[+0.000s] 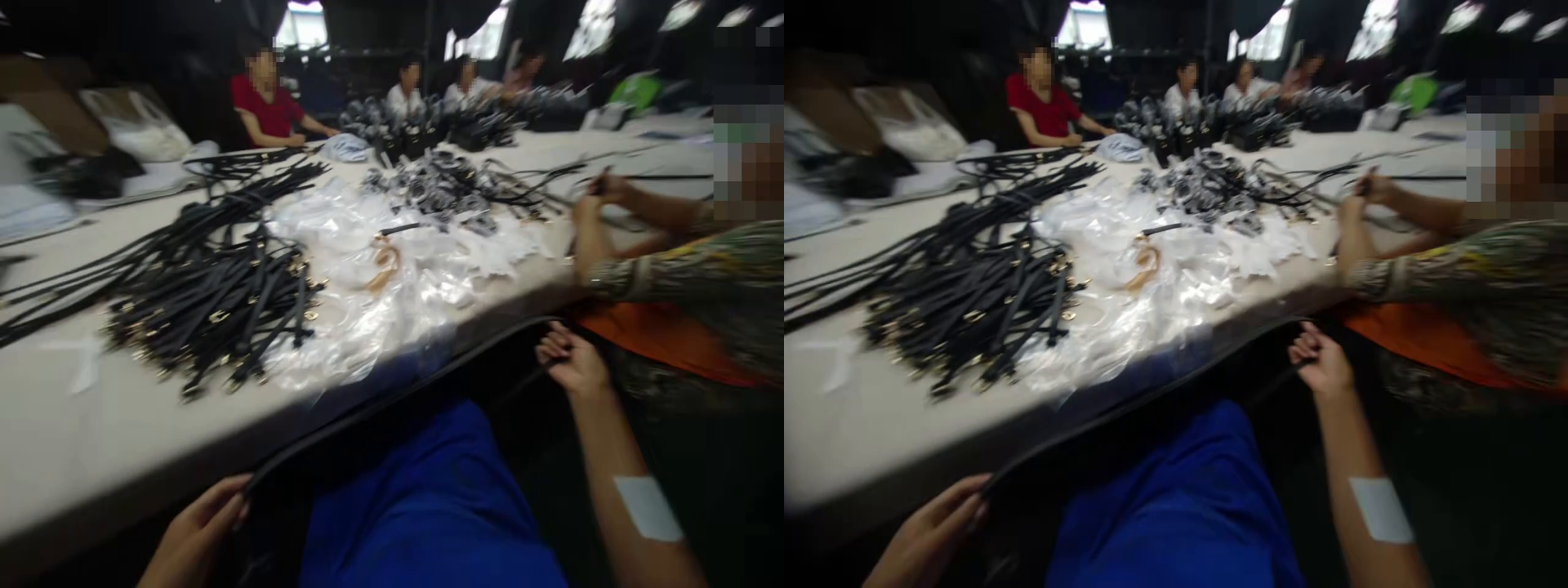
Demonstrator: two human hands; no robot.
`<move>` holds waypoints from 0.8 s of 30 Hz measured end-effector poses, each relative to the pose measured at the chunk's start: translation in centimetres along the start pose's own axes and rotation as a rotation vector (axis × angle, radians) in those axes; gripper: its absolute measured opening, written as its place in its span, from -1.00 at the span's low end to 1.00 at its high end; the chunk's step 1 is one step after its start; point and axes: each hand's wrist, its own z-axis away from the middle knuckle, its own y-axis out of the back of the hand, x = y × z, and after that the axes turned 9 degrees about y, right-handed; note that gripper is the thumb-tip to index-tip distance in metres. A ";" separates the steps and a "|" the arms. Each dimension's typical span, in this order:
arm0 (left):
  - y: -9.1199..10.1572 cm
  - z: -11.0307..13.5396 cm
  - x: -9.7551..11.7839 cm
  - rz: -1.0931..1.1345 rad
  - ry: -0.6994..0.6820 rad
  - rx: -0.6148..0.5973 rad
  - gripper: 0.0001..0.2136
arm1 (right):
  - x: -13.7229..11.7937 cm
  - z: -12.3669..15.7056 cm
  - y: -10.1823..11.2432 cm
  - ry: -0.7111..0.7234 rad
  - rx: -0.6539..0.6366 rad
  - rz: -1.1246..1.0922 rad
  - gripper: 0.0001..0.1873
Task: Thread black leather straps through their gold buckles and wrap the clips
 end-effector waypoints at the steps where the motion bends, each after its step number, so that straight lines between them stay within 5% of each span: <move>1: 0.9 0.4 -0.4 0.016 0.048 -0.030 -0.59 | 0.8 -0.1 0.5 -0.016 0.025 0.063 -0.58; 2: 1.6 0.6 -0.7 0.081 0.078 -0.135 -0.61 | 1.8 -0.3 1.2 -0.020 0.039 0.122 -0.56; 4: 2.2 0.8 -0.6 0.164 0.090 -0.160 -0.69 | 3.9 -0.4 2.6 -0.028 0.013 0.241 -0.57; 7: 1.8 0.9 0.2 0.209 0.097 -0.167 -0.71 | 6.5 0.7 4.4 -0.097 -0.225 0.525 -0.83; 9: 1.2 1.0 0.7 0.243 0.095 -0.212 -0.67 | 7.8 2.4 4.7 -0.141 -0.410 0.639 -0.71; 11: 0.6 1.0 1.1 0.312 0.082 -0.275 -0.64 | 8.8 4.2 3.8 -0.158 -0.551 0.676 -0.43; 15: -0.7 0.6 1.7 0.432 0.050 -0.365 -0.61 | 10.3 7.4 0.1 -0.221 -0.813 0.707 -0.22; 21: -1.4 1.0 1.8 0.467 0.021 -0.391 -0.62 | 12.1 10.6 -3.5 -0.378 -1.181 0.587 -0.34; 24: -1.1 1.5 1.4 0.492 0.020 -0.405 -0.62 | 13.7 11.3 -4.0 -0.358 -1.339 0.698 -0.43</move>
